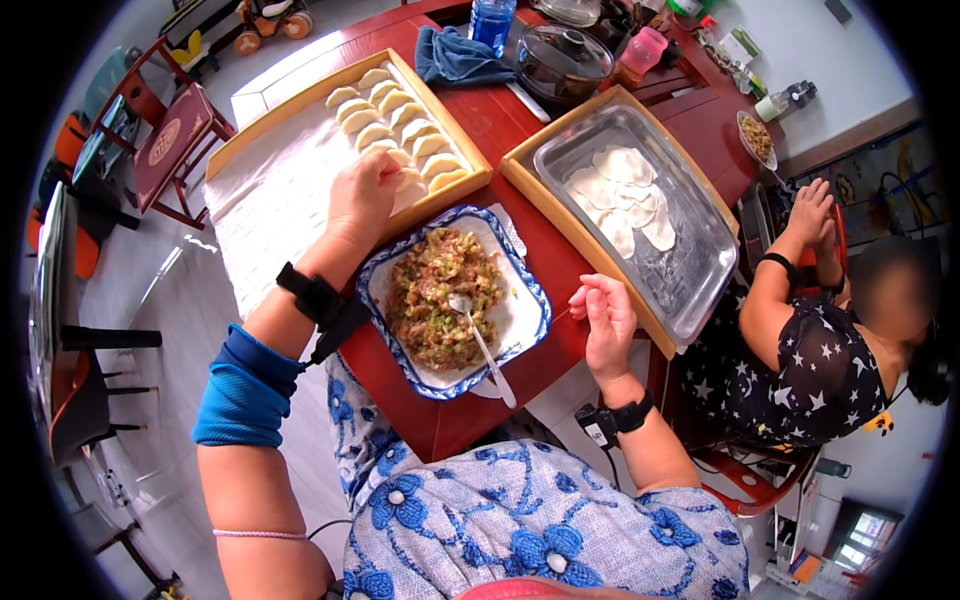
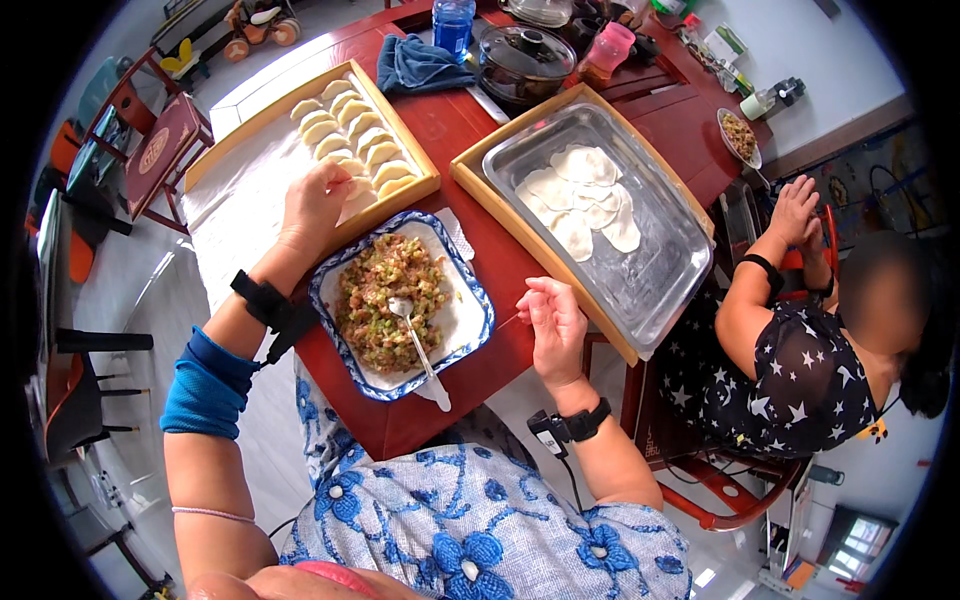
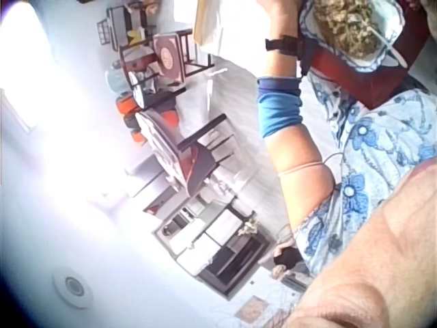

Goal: The person fills dumpling wrappers with a meat and vegetable mixture using a spoon and folds them into crescents, placing the finished dumplings onto a tray.

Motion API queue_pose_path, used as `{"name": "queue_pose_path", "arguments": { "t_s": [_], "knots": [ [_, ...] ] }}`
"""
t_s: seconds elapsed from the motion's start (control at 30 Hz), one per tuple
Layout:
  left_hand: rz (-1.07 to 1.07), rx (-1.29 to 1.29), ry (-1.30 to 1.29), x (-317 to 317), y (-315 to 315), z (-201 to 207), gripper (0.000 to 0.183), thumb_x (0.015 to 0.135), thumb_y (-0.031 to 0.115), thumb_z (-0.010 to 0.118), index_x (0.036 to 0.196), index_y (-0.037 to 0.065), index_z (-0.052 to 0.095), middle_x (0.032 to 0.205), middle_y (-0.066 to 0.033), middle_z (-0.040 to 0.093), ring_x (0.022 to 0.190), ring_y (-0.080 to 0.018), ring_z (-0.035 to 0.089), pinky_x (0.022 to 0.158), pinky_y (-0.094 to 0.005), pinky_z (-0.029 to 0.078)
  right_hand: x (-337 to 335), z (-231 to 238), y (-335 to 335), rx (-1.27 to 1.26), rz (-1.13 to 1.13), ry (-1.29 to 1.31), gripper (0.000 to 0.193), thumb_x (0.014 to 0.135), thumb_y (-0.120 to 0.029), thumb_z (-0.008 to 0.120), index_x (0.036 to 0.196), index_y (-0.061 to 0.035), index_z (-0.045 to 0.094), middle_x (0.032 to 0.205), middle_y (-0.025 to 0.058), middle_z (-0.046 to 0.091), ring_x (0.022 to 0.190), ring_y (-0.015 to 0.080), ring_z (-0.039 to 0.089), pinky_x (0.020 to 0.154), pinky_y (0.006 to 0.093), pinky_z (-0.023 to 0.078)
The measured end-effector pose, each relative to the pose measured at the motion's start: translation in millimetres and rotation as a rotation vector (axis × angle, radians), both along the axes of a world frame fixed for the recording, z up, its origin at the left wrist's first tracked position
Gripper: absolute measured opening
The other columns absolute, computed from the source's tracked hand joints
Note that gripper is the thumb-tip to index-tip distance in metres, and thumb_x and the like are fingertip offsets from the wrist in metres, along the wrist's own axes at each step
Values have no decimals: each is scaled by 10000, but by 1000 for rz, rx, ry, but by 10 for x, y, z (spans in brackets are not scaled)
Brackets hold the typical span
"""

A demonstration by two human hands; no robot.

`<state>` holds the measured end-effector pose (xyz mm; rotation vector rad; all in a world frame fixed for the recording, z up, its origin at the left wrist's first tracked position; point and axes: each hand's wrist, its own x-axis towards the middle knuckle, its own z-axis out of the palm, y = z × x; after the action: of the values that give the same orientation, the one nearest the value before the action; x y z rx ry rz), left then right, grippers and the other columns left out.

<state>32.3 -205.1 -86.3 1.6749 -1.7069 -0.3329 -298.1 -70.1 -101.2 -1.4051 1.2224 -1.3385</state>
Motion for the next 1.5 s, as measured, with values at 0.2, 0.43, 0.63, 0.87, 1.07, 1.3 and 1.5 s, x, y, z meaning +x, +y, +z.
{"name": "queue_pose_path", "arguments": {
  "t_s": [0.2,0.43,0.63,0.87,1.07,1.3,1.5],
  "knots": [
    [-22,-42,-102,5,-62,-79,73,801,131,642,831,66,631,832,-172,659,802,-374,636,715,-429,506,-4,13,24,34,-7,-23,251,1004,-241,539,1114,-20,584,860,29,615,761,80,568,710,219,478],
    [-74,-2,-31,76,96,61,221,846,220,713,970,40,678,953,-139,681,885,-272,659,752,-350,519,-230,509,-224,267,101,-32,161,950,-163,607,993,-12,645,907,46,667,765,94,626,683,237,519],
    [-105,22,154,93,652,531,203,883,142,693,1051,30,677,1029,-102,674,983,-206,647,785,-311,543,-1146,557,-993,255,-37,578,252,811,-213,748,923,-2,667,838,89,687,760,158,651,689,296,520],
    [-147,70,444,111,1146,654,140,904,78,674,1028,13,681,1077,-83,667,978,-136,634,825,-266,527,-886,552,-1205,400,42,1100,355,758,-374,776,757,-32,679,709,107,684,654,194,668,629,332,510],
    [-233,80,605,-34,1405,712,110,916,38,645,1017,2,669,1105,-100,657,1007,-138,623,854,-259,516,-837,489,-1239,406,55,1141,298,735,-378,774,722,-90,699,716,91,692,714,245,679,658,368,504],
    [-371,219,834,-350,1680,820,117,927,26,625,1030,-16,663,1118,-90,649,1003,-121,611,875,-256,500,-719,733,-1153,185,17,907,252,744,-297,770,765,-60,687,754,87,696,705,197,672,641,336,513],
    [-458,670,1258,-638,1795,891,331,943,270,646,1180,38,637,1124,-79,668,1052,-159,627,930,-293,489,131,1452,-582,178,386,28,74,895,-62,658,941,-16,622,909,51,677,818,129,666,777,283,564]
  ]
}}
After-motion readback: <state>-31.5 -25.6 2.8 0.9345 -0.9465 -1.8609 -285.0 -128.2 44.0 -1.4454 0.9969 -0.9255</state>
